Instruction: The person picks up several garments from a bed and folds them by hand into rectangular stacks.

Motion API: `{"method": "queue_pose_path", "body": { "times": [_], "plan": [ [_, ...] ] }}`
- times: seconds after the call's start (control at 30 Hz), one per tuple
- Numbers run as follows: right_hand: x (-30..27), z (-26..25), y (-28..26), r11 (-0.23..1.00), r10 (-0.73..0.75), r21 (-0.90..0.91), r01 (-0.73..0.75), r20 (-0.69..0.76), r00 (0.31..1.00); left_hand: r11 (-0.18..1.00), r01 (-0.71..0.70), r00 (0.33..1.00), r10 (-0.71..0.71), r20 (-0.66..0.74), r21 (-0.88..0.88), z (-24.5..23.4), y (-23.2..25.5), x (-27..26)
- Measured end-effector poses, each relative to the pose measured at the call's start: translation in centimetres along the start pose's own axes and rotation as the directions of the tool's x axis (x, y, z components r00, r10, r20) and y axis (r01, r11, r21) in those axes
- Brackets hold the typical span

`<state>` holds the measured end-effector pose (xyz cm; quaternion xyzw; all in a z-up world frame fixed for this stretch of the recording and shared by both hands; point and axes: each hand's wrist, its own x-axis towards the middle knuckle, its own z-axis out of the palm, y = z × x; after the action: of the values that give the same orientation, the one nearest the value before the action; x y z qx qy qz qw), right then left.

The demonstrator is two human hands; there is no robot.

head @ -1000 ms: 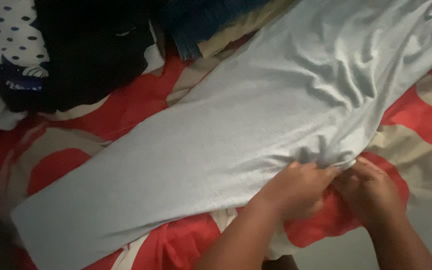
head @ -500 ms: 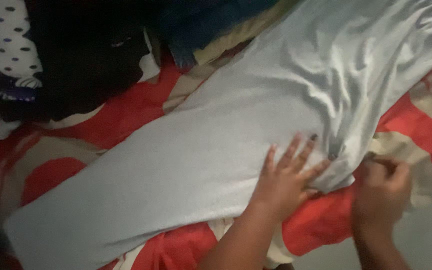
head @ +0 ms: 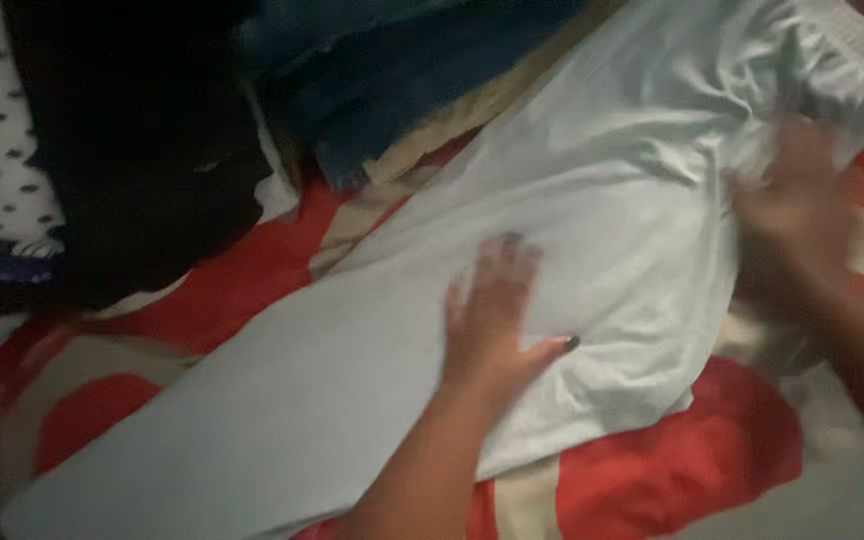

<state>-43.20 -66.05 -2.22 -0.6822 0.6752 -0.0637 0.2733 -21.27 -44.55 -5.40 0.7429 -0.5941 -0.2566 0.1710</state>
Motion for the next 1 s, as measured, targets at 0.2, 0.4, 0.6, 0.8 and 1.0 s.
{"method": "queue_pose_path", "body": {
  "times": [0.2,0.4,0.6,0.8,1.0],
  "plan": [
    [-0.4,1.1,1.0,0.819,-0.569,-0.209,0.535,-0.163,0.806,0.985,0.152,0.981,-0.161,0.112,0.085,-2.4,2.2,5.2],
    [0.1,6.0,-6.7,0.491,-0.804,0.093,0.866,0.433,0.409,0.987,0.044,0.974,-0.076,0.215,0.152,-2.4,4.1,10.4],
    [14.1,1.9,-3.5,0.621,-0.642,-0.261,0.739,0.372,0.671,0.992,-0.013,0.961,-0.022,0.275,0.127,-2.5,2.9,11.4],
    [17.4,-0.7,2.1,0.710,-0.639,-0.418,0.568,-0.042,0.768,0.999,0.030,0.979,-0.037,0.201,0.039,-2.1,3.2,12.1],
    [17.1,-1.5,2.5,0.892,-0.451,-0.163,0.421,-0.291,0.844,0.998,-0.061,0.971,0.060,0.233,-0.001,-2.2,4.8,15.1]
  ]
}}
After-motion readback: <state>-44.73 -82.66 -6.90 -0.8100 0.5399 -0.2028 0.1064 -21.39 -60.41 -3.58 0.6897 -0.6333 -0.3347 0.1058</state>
